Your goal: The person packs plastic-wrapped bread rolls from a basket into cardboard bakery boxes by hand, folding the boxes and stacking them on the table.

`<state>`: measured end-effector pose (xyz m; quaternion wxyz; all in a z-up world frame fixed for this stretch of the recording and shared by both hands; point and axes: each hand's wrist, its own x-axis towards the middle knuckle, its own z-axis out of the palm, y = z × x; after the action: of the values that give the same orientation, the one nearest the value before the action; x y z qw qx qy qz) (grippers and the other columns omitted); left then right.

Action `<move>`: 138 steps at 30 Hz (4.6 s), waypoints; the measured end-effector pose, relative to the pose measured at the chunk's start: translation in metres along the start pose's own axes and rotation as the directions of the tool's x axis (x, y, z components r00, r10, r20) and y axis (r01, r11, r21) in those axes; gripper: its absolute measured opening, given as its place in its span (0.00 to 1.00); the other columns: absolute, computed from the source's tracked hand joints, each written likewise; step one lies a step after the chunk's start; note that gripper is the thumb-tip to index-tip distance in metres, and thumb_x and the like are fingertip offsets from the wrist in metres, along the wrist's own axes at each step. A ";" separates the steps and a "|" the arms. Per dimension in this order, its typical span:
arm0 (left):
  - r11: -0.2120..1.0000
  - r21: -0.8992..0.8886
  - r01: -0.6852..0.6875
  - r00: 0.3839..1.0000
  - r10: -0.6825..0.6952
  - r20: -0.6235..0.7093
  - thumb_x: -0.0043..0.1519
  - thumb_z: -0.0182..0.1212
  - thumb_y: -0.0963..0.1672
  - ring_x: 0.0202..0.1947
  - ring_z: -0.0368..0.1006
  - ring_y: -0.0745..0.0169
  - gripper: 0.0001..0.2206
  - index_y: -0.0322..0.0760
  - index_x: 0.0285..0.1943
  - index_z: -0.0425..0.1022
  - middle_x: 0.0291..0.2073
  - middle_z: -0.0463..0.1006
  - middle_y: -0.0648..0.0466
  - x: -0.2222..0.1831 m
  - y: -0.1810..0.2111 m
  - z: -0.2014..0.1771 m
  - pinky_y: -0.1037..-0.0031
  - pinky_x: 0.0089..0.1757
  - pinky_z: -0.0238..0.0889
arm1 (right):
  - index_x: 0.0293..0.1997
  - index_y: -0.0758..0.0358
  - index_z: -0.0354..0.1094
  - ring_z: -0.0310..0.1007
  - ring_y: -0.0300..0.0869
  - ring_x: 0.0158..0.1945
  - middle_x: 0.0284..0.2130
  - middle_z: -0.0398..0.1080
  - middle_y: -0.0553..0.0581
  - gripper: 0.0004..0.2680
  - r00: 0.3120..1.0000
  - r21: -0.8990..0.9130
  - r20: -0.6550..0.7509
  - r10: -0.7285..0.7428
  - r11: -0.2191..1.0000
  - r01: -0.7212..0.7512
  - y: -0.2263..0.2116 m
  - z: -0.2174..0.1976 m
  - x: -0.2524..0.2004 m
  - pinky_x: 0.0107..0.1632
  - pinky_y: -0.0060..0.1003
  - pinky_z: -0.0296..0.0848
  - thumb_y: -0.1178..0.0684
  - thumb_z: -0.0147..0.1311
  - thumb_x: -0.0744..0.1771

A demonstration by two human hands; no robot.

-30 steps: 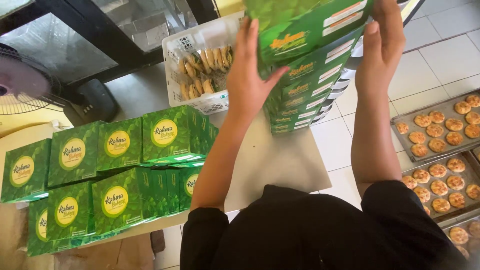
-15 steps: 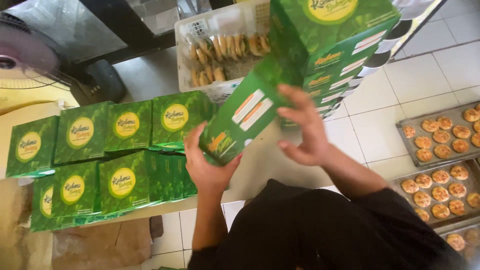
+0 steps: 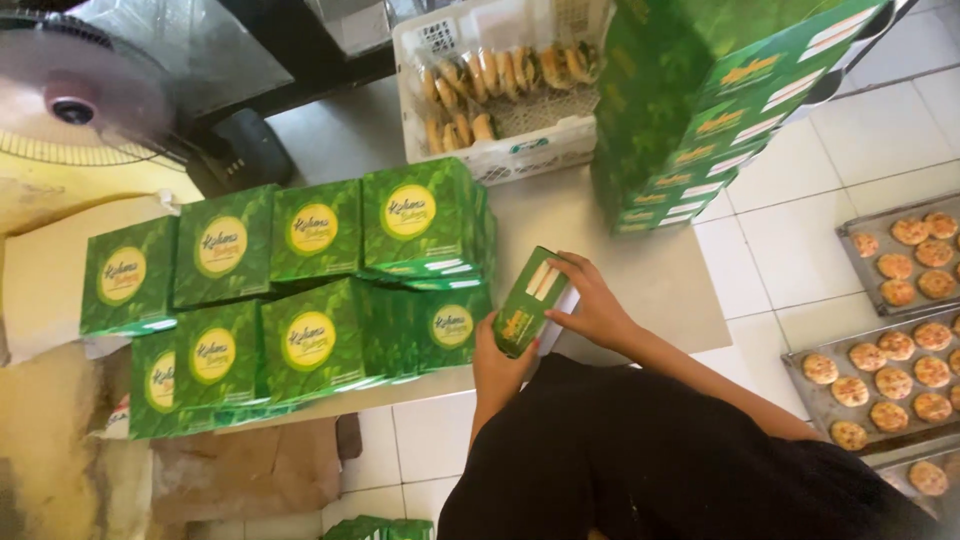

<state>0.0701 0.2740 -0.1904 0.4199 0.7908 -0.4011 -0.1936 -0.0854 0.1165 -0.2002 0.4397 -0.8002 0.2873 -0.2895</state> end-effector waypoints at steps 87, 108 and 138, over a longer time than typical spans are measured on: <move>0.991 0.067 0.119 0.993 -0.118 -0.017 0.42 0.82 0.44 0.55 0.75 0.41 0.40 0.40 0.66 0.65 0.60 0.73 0.45 -0.017 0.036 0.014 0.62 0.51 0.72 | 0.63 0.63 0.69 0.65 0.63 0.65 0.64 0.65 0.67 0.20 0.765 -0.502 0.542 0.347 0.864 -0.036 0.290 0.143 0.456 0.65 0.53 0.63 0.40 0.39 0.71; 0.986 0.079 0.147 0.989 -0.148 0.009 0.43 0.83 0.45 0.56 0.75 0.41 0.42 0.39 0.67 0.64 0.62 0.72 0.45 -0.030 0.032 0.015 0.63 0.51 0.73 | 0.60 0.67 0.68 0.71 0.59 0.58 0.56 0.70 0.68 0.16 0.785 -0.519 0.539 0.305 0.854 0.024 0.219 0.108 0.443 0.58 0.51 0.69 0.48 0.47 0.69; 0.977 0.090 0.191 0.980 -0.195 0.033 0.43 0.82 0.45 0.55 0.75 0.44 0.41 0.42 0.68 0.63 0.61 0.71 0.48 -0.044 0.021 -0.002 0.64 0.51 0.72 | 0.52 0.68 0.74 0.75 0.58 0.53 0.50 0.73 0.68 0.22 0.789 -0.626 0.078 0.609 0.646 -0.436 0.236 0.064 0.422 0.54 0.51 0.72 0.37 0.65 0.63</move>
<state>0.0348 0.3031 -0.1730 0.3563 0.8392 -0.3390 -0.2322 0.1938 -0.2563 -0.3453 0.2767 -0.8076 0.5160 0.0700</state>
